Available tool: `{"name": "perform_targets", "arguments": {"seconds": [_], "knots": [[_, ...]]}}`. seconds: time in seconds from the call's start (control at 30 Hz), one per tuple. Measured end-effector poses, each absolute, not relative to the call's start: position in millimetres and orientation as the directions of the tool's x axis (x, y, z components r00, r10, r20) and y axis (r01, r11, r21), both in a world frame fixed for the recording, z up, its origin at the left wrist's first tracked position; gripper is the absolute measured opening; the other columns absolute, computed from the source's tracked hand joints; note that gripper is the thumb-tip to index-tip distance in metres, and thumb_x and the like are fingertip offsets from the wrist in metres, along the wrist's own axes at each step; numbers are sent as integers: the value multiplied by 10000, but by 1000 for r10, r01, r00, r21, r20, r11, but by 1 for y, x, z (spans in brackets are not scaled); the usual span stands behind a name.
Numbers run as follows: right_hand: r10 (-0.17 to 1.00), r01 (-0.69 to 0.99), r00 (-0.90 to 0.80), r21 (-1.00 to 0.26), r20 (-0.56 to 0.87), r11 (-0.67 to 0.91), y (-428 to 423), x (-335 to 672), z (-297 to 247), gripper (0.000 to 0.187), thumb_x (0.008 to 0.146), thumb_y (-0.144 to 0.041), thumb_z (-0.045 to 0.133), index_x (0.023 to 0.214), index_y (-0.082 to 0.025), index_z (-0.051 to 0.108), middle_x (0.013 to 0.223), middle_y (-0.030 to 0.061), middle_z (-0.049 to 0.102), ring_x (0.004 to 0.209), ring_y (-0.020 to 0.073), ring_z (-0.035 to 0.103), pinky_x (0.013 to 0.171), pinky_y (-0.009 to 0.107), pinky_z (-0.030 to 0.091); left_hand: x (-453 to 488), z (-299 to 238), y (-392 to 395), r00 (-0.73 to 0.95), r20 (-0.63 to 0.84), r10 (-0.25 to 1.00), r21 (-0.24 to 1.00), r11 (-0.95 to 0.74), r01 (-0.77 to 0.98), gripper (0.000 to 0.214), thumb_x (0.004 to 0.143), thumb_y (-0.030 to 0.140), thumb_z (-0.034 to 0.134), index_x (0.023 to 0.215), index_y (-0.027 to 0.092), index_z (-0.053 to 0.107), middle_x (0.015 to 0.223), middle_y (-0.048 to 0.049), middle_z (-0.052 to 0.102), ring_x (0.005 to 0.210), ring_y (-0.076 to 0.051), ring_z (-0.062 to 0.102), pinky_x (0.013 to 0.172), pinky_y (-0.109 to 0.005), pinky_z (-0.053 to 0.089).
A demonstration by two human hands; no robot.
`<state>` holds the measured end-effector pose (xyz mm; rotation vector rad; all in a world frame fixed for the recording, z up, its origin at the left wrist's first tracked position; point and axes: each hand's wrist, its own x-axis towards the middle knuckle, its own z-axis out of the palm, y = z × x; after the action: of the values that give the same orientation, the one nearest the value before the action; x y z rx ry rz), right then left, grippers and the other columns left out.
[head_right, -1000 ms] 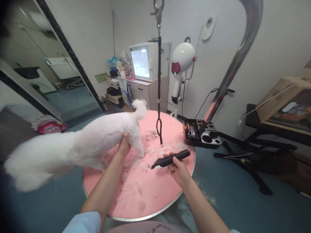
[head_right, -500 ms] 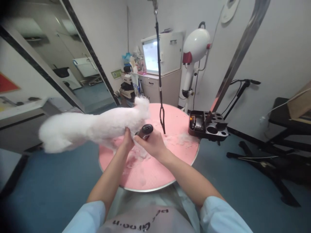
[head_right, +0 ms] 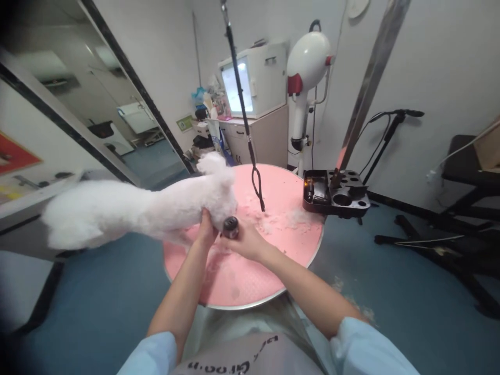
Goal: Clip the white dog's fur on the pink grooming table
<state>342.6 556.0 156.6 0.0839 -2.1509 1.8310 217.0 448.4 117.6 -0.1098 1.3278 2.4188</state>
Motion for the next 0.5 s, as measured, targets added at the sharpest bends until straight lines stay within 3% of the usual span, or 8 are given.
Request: {"name": "perform_targets", "arguments": {"seconds": [0.07, 0.13, 0.2, 0.23, 0.33, 0.4, 0.5], "knots": [[211, -180, -963, -983, 168, -38, 571, 349, 140, 328, 686, -389, 794, 890, -205, 614, 783, 15, 706, 555, 138, 594, 504, 280, 496, 218, 115, 445, -937, -217, 272, 813, -481, -328, 475, 1029, 495, 350, 1244, 196, 649, 1389, -80, 633, 1428, -213, 459, 1202, -341, 354], [405, -234, -904, -952, 138, -198, 587, 350, 139, 366, 681, -429, 789, 893, -215, 581, 848, 21, 732, 456, 81, 489, 419, 239, 417, 221, 117, 444, -946, -210, 247, 822, -480, -308, 503, 1030, 511, 317, 1251, 208, 651, 1379, -74, 640, 1434, -204, 449, 1198, -330, 359], [587, -370, -791, -900, 173, -232, 597, 342, 155, 367, 676, -417, 786, 892, -234, 552, 918, 21, 751, 436, 57, 427, 412, 230, 386, 223, 122, 446, -954, -213, 212, 831, -475, -291, 545, 1027, 530, 281, 1241, 202, 660, 1340, -78, 664, 1422, -207, 465, 1180, -325, 384], [620, -415, -759, -881, 198, -227, 600, 335, 167, 362, 675, -402, 783, 890, -241, 539, 920, 17, 755, 450, 63, 443, 433, 235, 407, 224, 125, 448, -959, -200, 203, 835, -476, -275, 561, 1025, 534, 267, 1229, 198, 668, 1315, -79, 677, 1410, -209, 480, 1168, -318, 400], [527, -470, -787, -865, 320, -176, 601, 313, 195, 356, 634, -293, 793, 866, -242, 528, 884, 5, 747, 681, 140, 643, 679, 310, 552, 226, 134, 453, -970, -131, 205, 849, -482, -216, 591, 1017, 542, 249, 1193, 193, 691, 1240, -76, 709, 1346, -220, 544, 1124, -304, 447], [456, -467, -813, -873, 363, -138, 597, 304, 196, 322, 622, -235, 777, 841, -232, 541, 859, 2, 732, 817, 181, 689, 823, 378, 559, 226, 137, 455, -974, -106, 201, 856, -480, -192, 599, 1010, 556, 252, 1193, 194, 693, 1197, -74, 723, 1300, -226, 580, 1099, -307, 469], [372, -385, -871, -916, 321, -111, 596, 301, 174, 271, 624, -203, 751, 829, -215, 575, 854, 11, 726, 833, 202, 702, 859, 422, 552, 226, 138, 455, -976, -88, 197, 857, -485, -175, 595, 1008, 568, 254, 1219, 212, 682, 1170, -66, 731, 1262, -221, 603, 1063, -305, 494]]}}
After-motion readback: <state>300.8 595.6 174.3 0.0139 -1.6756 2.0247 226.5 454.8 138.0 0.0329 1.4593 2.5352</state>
